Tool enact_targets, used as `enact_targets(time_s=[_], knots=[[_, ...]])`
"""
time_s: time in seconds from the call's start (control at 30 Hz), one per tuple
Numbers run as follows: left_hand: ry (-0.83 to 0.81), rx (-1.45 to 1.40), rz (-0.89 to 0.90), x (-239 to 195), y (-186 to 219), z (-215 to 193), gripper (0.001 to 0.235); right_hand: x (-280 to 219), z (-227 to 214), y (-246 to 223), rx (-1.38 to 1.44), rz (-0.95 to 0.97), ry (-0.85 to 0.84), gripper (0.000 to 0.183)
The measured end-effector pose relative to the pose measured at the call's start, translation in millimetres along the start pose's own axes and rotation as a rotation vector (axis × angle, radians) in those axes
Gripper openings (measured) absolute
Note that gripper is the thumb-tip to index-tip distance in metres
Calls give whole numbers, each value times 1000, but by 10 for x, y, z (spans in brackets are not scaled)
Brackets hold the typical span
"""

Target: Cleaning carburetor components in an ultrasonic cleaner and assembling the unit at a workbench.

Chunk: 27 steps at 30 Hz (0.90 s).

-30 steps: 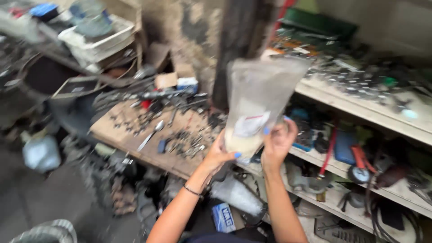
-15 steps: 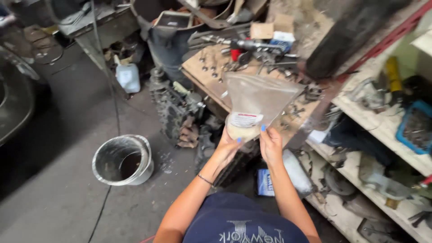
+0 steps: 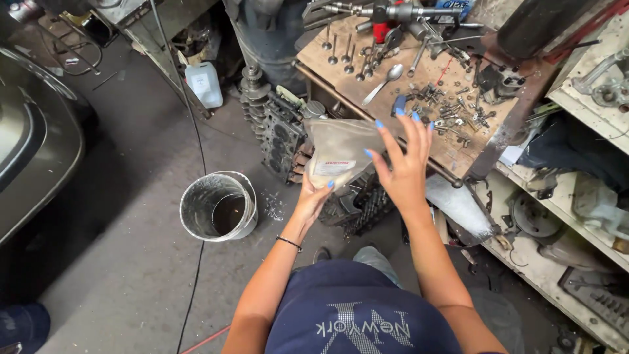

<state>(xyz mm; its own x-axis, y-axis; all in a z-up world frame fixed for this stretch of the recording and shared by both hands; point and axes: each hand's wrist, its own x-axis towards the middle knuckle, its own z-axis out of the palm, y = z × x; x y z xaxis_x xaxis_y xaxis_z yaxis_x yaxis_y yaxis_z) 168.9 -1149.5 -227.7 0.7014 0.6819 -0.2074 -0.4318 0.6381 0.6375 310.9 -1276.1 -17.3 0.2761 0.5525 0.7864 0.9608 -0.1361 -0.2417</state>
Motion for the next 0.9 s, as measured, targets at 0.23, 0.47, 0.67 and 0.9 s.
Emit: enact_targets(time_s=[0.23,0.47,0.67,0.9], knots=[[-45,81,-57,-2,-30,-602,94,-122,275,-299,-85,-227,27,39],[-156,-62,-134,42,131,-264,74,-301,431,-18,-170,-218,73,17],[34,-35,-273,114,320,186,83,68,111,-19,366,187,-362,28],[98,-116,-350,269,120,-62,80,272,-122,283,660,181,-789,20]])
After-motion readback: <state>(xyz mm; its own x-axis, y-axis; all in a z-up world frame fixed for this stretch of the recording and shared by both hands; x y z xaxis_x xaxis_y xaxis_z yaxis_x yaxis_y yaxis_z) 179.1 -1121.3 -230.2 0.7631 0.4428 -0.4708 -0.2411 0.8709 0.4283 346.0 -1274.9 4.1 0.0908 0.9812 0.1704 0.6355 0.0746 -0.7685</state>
